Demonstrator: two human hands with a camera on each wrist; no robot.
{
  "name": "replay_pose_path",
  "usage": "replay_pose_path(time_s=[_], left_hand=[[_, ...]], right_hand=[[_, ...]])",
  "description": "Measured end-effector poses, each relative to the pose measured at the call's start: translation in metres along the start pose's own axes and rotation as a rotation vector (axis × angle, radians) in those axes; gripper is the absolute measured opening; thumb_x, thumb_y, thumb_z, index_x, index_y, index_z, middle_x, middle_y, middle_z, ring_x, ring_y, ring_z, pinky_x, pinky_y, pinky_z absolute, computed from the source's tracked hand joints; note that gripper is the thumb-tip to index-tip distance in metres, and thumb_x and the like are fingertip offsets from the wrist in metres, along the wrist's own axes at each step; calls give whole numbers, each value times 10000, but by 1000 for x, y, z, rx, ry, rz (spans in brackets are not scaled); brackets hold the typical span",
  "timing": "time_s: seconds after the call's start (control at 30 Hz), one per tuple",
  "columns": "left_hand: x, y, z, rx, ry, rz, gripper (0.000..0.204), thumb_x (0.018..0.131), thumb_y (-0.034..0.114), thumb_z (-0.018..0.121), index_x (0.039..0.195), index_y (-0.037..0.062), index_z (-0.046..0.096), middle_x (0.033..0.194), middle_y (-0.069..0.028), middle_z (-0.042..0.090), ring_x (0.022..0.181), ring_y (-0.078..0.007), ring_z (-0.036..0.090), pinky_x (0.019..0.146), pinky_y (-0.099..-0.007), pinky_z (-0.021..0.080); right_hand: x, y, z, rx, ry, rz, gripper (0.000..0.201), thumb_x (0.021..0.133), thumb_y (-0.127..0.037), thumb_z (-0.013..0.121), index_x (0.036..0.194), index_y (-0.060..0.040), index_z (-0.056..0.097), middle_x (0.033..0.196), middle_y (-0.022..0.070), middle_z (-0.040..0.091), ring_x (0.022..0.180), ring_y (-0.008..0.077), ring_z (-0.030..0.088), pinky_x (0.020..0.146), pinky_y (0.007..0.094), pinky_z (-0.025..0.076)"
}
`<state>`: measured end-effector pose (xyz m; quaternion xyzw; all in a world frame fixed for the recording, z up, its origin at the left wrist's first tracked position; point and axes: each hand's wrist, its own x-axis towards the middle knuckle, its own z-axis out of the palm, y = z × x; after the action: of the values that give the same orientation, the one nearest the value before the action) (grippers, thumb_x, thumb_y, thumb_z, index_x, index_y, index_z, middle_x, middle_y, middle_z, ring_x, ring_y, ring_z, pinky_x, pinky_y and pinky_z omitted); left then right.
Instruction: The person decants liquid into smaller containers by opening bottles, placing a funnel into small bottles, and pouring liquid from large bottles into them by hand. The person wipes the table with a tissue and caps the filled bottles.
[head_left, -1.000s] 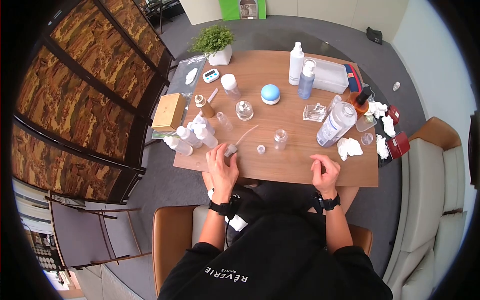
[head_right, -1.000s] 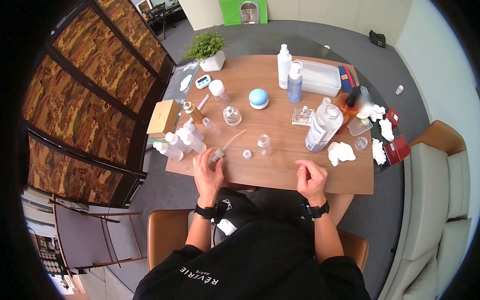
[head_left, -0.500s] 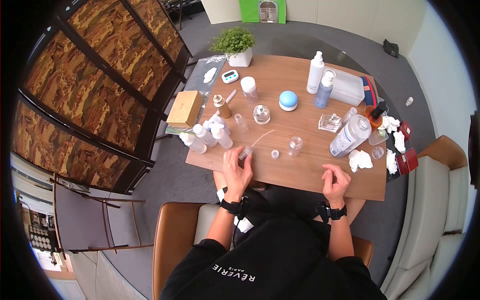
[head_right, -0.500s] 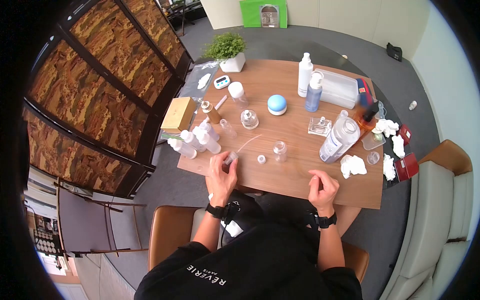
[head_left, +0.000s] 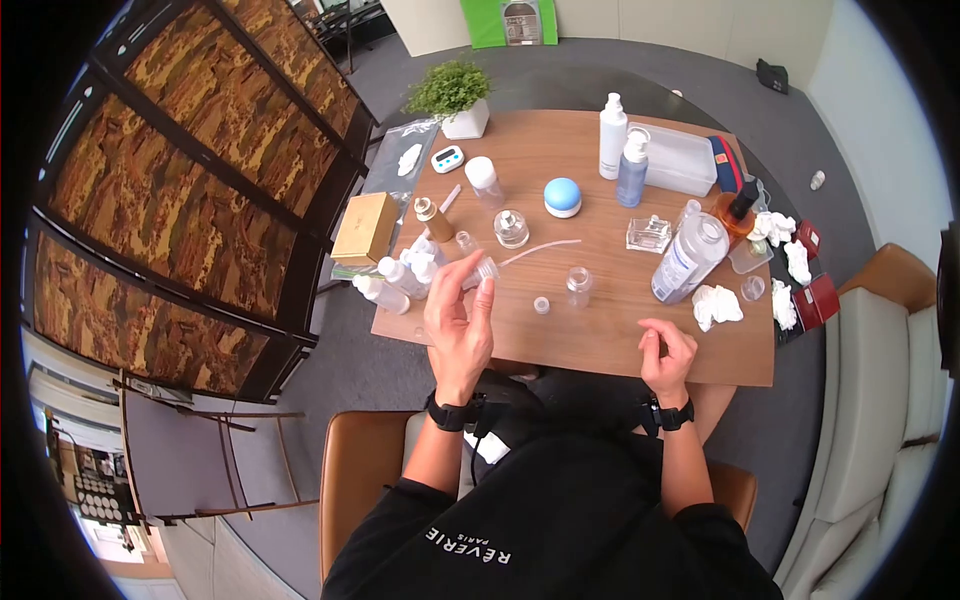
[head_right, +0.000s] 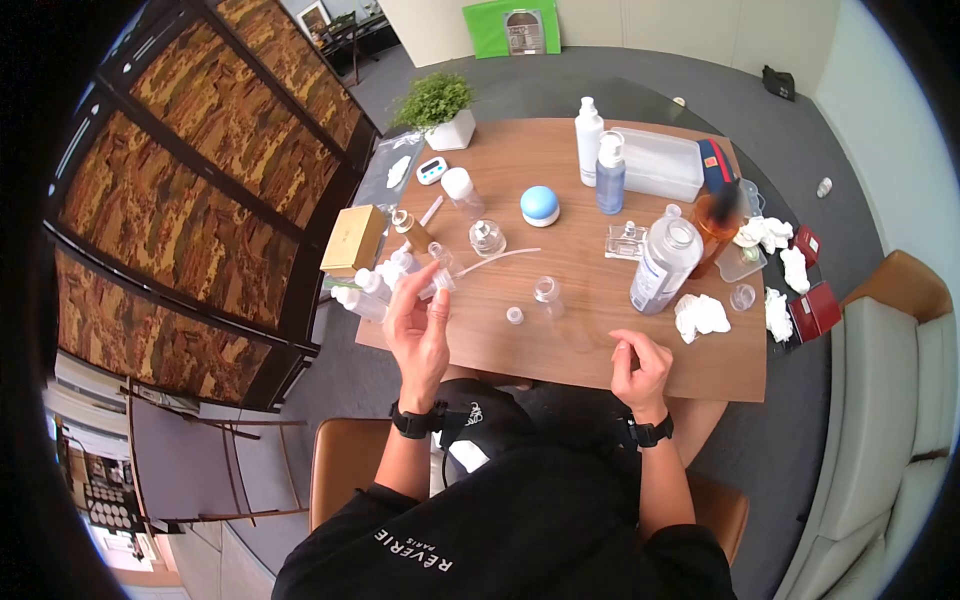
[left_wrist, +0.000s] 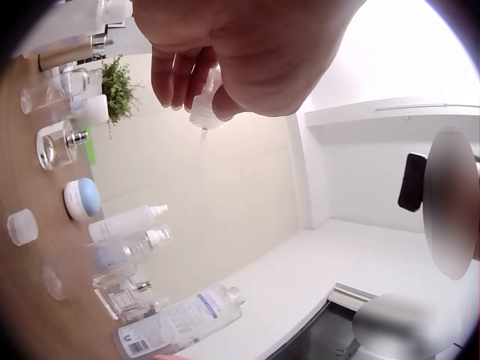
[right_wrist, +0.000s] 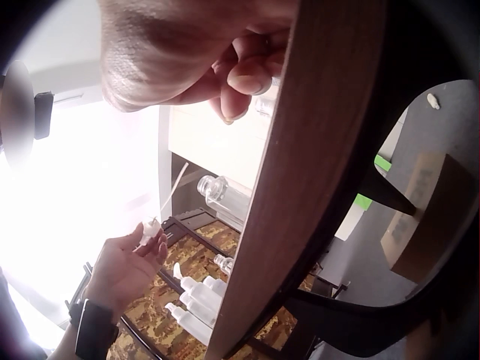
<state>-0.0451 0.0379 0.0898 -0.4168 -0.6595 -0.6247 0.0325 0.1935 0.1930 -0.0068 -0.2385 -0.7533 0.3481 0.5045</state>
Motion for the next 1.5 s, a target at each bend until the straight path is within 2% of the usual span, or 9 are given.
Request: replay_pose_path(time_s=[0.07,0.2,0.23,0.57,0.73,0.97,1.13,1.3,1.5], left_hand=[[5,12,-2,11,-40,-35,325,979,30,708,1303,-3,697,1157,-133,673,1068,-213,638,944,-329,517],[20,26,0,165,5,168,365,892,44,812,1234,-18,699,1082,-144,728,955,-232,713,867,-339,560],[20,28,-5,158,-75,111,421,902,-10,804,1280,-77,631,1185,-127,690,1099,-200,684,1015,-347,545],[20,-2,-1,369,5,239,252,864,81,839,1081,9,733,977,-127,752,827,-248,706,778,-339,548],[-13,-72,5,369,43,-97,257,905,97,817,1107,-38,733,988,-117,761,824,-155,713,746,-294,577],[-34,-102,7,499,16,-197,290,888,141,820,1118,-6,722,1018,-173,759,769,-268,713,722,-375,579],[-37,-99,6,555,-35,-145,303,874,106,820,1132,3,699,1049,-165,734,832,-316,697,767,-406,578],[-40,-78,12,594,96,225,248,825,-22,790,1054,5,697,1027,-166,711,971,-384,655,863,-438,542],[-57,-66,35,303,53,26,70,884,-9,767,940,5,728,830,-126,669,744,-272,645,699,-350,527]], right_hand=[[-1,2,0,12,-2,-14,156,905,61,585,961,16,724,615,61,617,494,144,600,487,272,433],[-2,5,0,28,7,-13,144,900,62,600,951,12,725,619,68,611,490,145,580,481,275,423],[-4,6,1,32,11,-5,138,897,64,606,945,12,724,620,70,607,486,146,570,477,279,418],[-3,5,-1,51,-11,-4,127,895,72,605,926,16,715,604,78,569,468,154,545,468,292,400],[-3,4,0,52,-19,2,130,893,75,603,921,13,713,605,81,568,465,159,542,466,292,394],[-1,2,0,11,-32,4,132,891,65,601,917,6,717,591,76,561,467,159,546,468,289,398],[-2,2,1,-25,-39,14,140,906,54,590,933,9,720,593,61,587,486,147,575,484,281,418],[-2,3,0,-51,-58,15,142,923,42,579,949,17,716,596,54,609,506,141,605,503,277,439],[0,0,3,-16,-42,8,141,897,67,594,933,13,719,613,71,599,489,148,585,479,281,416]])
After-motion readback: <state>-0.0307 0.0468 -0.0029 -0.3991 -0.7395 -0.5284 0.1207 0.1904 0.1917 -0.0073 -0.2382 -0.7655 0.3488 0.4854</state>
